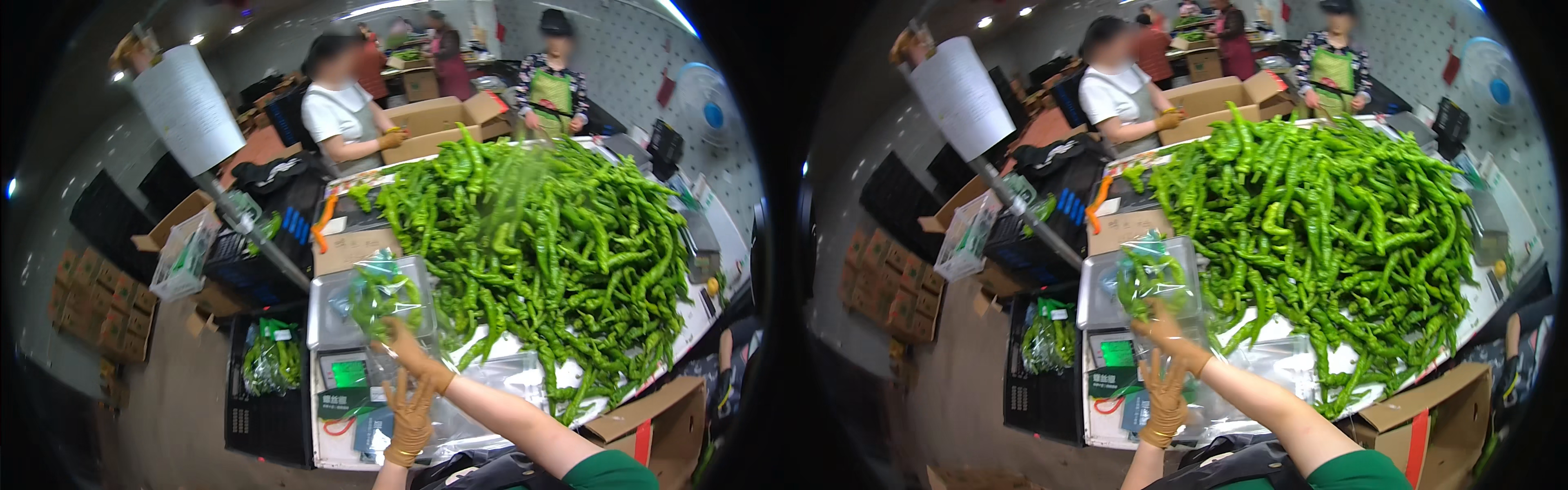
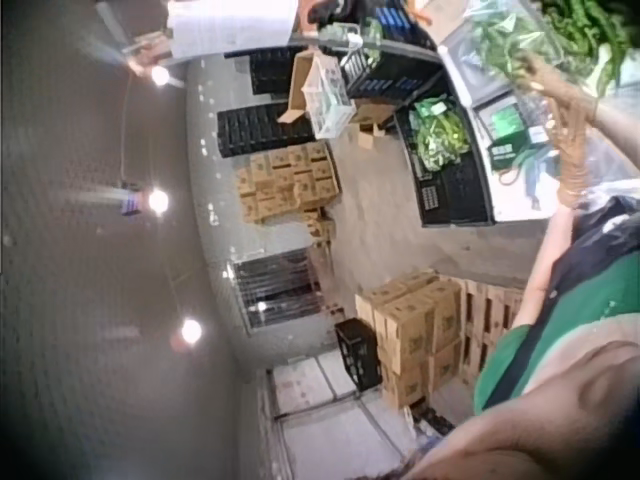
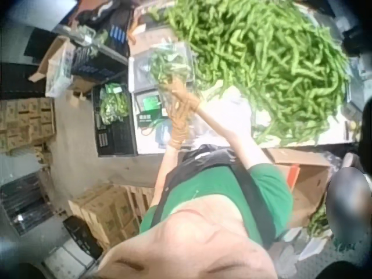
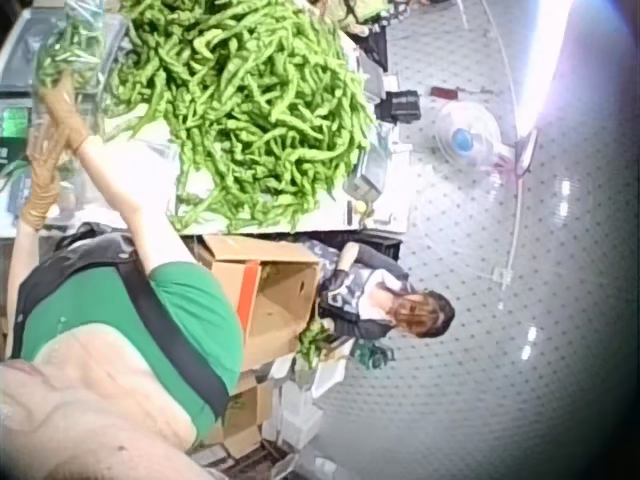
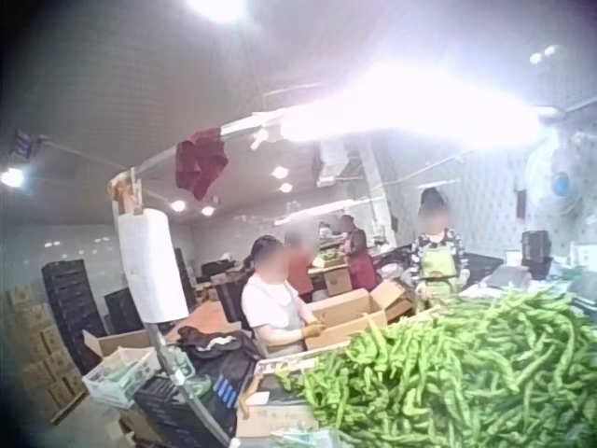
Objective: The person picks green peppers from a large pile on a table, places them into clear plastic bags, weighs the bags on a digital scale, and sets the filled bags aside. The process repeats continuously with other workers visible in the background.
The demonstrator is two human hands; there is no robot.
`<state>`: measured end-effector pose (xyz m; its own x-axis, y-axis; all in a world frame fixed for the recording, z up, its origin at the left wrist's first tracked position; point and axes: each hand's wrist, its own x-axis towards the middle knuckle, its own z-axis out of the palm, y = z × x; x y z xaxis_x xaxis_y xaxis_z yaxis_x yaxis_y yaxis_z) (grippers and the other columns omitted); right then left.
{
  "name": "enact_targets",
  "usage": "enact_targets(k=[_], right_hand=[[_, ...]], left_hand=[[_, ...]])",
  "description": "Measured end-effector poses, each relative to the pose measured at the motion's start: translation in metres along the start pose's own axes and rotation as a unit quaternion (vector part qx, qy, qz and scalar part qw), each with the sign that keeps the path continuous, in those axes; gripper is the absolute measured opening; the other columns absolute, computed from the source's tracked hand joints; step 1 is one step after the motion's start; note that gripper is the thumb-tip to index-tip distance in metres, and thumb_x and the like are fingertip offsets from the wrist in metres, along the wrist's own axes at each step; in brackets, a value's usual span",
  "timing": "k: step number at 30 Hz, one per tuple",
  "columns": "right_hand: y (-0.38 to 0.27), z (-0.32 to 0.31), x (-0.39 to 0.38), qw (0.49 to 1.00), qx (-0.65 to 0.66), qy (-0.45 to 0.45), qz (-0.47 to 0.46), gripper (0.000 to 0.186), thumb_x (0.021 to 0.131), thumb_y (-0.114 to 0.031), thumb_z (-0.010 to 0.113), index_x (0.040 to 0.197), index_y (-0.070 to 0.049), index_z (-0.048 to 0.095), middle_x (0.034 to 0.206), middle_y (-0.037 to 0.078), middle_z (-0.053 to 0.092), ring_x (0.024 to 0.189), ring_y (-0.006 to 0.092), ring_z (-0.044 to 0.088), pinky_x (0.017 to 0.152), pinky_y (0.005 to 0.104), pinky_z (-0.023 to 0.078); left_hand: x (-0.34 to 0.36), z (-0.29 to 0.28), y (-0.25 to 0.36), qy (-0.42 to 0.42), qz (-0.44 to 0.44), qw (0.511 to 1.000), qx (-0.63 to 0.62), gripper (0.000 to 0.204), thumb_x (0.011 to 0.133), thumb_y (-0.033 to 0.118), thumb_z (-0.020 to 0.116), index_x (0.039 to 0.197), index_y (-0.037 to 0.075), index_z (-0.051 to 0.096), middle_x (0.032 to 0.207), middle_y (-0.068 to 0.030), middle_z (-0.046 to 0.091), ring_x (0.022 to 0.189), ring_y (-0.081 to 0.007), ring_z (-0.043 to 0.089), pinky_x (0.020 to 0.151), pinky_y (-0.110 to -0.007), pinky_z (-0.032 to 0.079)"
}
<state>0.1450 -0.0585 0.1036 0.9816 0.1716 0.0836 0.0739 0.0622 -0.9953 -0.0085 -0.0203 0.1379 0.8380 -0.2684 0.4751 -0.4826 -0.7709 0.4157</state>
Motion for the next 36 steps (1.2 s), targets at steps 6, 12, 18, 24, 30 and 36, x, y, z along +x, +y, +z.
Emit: enact_targets(k=[6,12,18,24,30,36], right_hand=[[-0.003,-0.021,0.007,0.948,-0.307,-0.080,-0.032,0.065,0.082,-0.022,0.072,0.141,-0.011,0.045,0.117,0.021,0.056,0.103,0.0396,0.058,0.089,0.0444,0.048],[-0.020,-0.112,-0.097,0.907,-0.250,-0.163,-0.296,0.044,0.084,-0.018,0.069,0.123,-0.003,0.056,0.112,0.017,0.057,0.100,0.0346,0.059,0.080,0.0415,0.050],[-0.034,-0.255,-0.081,0.919,-0.294,0.072,-0.253,0.022,0.085,-0.009,0.065,0.107,-0.005,0.065,0.093,0.012,0.067,0.080,0.0289,0.065,0.070,0.0374,0.054],[-0.026,-0.278,-0.020,0.925,-0.374,0.070,0.018,0.027,0.091,-0.022,0.059,0.109,-0.002,0.063,0.098,0.020,0.069,0.085,0.0352,0.067,0.075,0.0412,0.053],[0.029,-0.206,0.033,0.895,-0.426,0.078,0.107,0.085,0.074,-0.057,0.073,0.128,0.002,0.043,0.113,0.026,0.061,0.096,0.0392,0.064,0.080,0.0435,0.053],[0.048,-0.200,0.021,0.977,-0.033,0.106,0.182,0.056,0.084,-0.028,0.071,0.125,-0.001,0.044,0.099,0.017,0.063,0.088,0.0259,0.065,0.070,0.0367,0.053]], left_hand=[[0.004,0.004,0.004,-0.033,0.008,0.999,0.003,0.089,0.060,-0.012,0.047,0.145,0.014,0.045,0.149,-0.0072,0.045,0.143,-0.0455,0.022,0.113,-0.067,0.005],[0.008,0.004,0.006,0.004,-0.024,1.000,0.008,0.085,0.062,-0.013,0.049,0.142,0.017,0.048,0.148,-0.0044,0.047,0.143,-0.0422,0.026,0.114,-0.065,0.005],[0.015,-0.002,0.008,-0.010,-0.042,0.999,0.009,0.079,0.065,-0.013,0.050,0.137,0.019,0.053,0.145,0.0006,0.051,0.144,-0.0388,0.027,0.116,-0.063,0.003],[0.020,-0.009,0.015,-0.014,-0.057,0.998,0.023,0.077,0.066,-0.016,0.049,0.135,0.019,0.055,0.143,0.0007,0.052,0.144,-0.0372,0.027,0.116,-0.062,0.003],[0.019,-0.009,0.020,-0.037,-0.069,0.996,0.030,0.078,0.064,-0.016,0.048,0.134,0.018,0.056,0.142,0.0002,0.053,0.144,-0.0375,0.028,0.116,-0.063,0.004],[0.021,-0.010,0.017,-0.030,-0.057,0.998,0.019,0.082,0.063,-0.016,0.047,0.136,0.018,0.054,0.142,-0.0011,0.053,0.144,-0.0370,0.026,0.116,-0.063,0.005]])
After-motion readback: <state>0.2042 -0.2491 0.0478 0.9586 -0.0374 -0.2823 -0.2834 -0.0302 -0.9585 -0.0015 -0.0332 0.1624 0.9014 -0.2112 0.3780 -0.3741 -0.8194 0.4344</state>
